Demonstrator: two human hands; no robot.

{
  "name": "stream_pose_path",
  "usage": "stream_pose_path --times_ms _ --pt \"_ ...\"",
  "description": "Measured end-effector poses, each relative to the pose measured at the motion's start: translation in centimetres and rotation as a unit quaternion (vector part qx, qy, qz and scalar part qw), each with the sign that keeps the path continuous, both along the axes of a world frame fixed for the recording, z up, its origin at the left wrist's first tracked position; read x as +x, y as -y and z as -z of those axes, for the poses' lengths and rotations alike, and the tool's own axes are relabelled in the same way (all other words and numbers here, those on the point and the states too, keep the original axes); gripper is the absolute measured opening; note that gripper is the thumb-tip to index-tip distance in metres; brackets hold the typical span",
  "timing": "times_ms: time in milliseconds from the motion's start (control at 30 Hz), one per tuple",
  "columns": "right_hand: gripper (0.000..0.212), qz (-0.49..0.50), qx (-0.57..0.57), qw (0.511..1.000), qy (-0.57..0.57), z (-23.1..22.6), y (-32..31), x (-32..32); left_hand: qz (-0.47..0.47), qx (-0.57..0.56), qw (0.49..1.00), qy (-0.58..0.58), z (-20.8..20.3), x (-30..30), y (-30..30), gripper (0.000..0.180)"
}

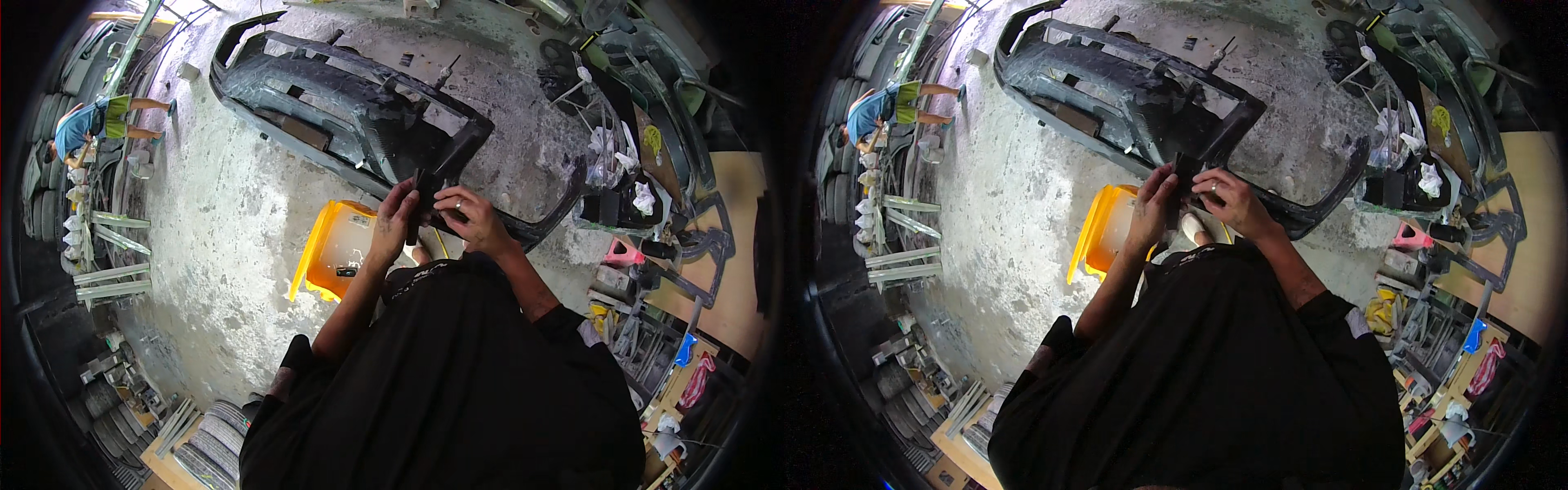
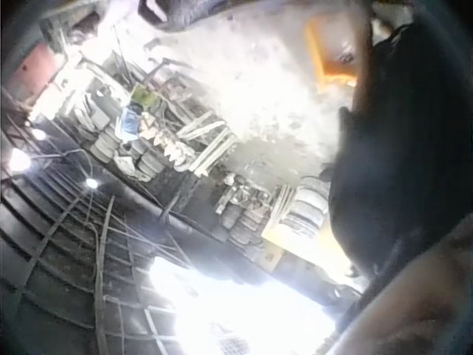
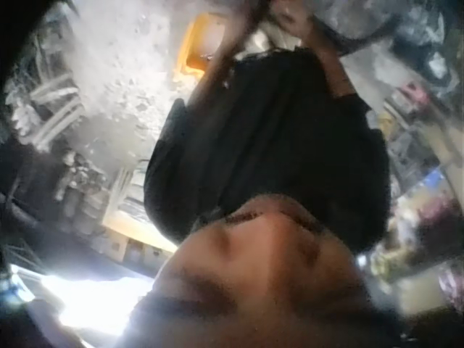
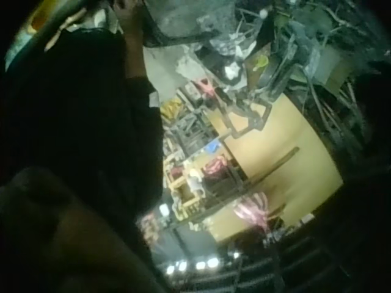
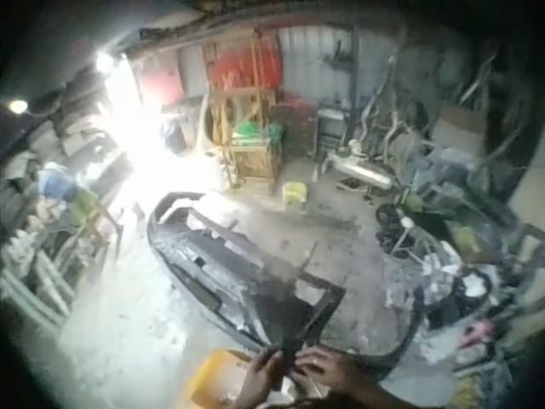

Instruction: The person repeatedly wipes a large black carbon-fiber automotive part with a small black sponge, dipping the sponge into a yellow tub of water between passes. The person rotates the part to reach different edges and surfaces, continuing the wiping motion across the piece.

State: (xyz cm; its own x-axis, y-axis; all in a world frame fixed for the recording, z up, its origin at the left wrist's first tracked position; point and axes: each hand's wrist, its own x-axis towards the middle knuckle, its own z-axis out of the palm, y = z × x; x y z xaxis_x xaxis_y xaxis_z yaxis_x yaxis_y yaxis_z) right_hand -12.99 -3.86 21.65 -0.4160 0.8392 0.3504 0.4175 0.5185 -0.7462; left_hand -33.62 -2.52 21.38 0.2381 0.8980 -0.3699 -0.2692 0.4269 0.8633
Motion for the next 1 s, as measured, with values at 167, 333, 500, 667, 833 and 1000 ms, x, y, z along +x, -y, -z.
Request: stream_pose_path --times_ms 167,333,500,667,833,1000 --pt "0.028 0.225 -0.292 0.866 -0.337 1.0 1.1 0.0 0.046 0.083 0.995 -0.041 0.2 -0.3 -0.1 0.038" --pt "0.035 0.192 -0.454 0.746 -0.447 0.6 0.5 0.1 0.083 0.146 0.983 -0.069 -0.2 0.1 0.2 0.041" --pt "0.027 0.235 -0.392 0.842 -0.287 0.0 0.7 0.5 0.097 0.093 0.99 -0.052 -0.7 0.5 0.2 0.042" --pt "0.038 0.197 -0.334 0.883 -0.265 -1.1 0.7 0.6 0.093 0.046 0.995 -0.011 -1.1 0.2 0.2 0.043" --pt "0.041 0.187 -0.312 0.899 -0.244 -2.0 0.6 0.4 0.105 0.005 0.994 -0.022 -1.3 -0.1 0.1 0.041" --pt "0.037 0.145 -0.272 0.924 -0.225 -2.9 0.6 0.5 0.119 -0.004 0.993 0.015 -0.9 -0.1 -0.1 0.038"
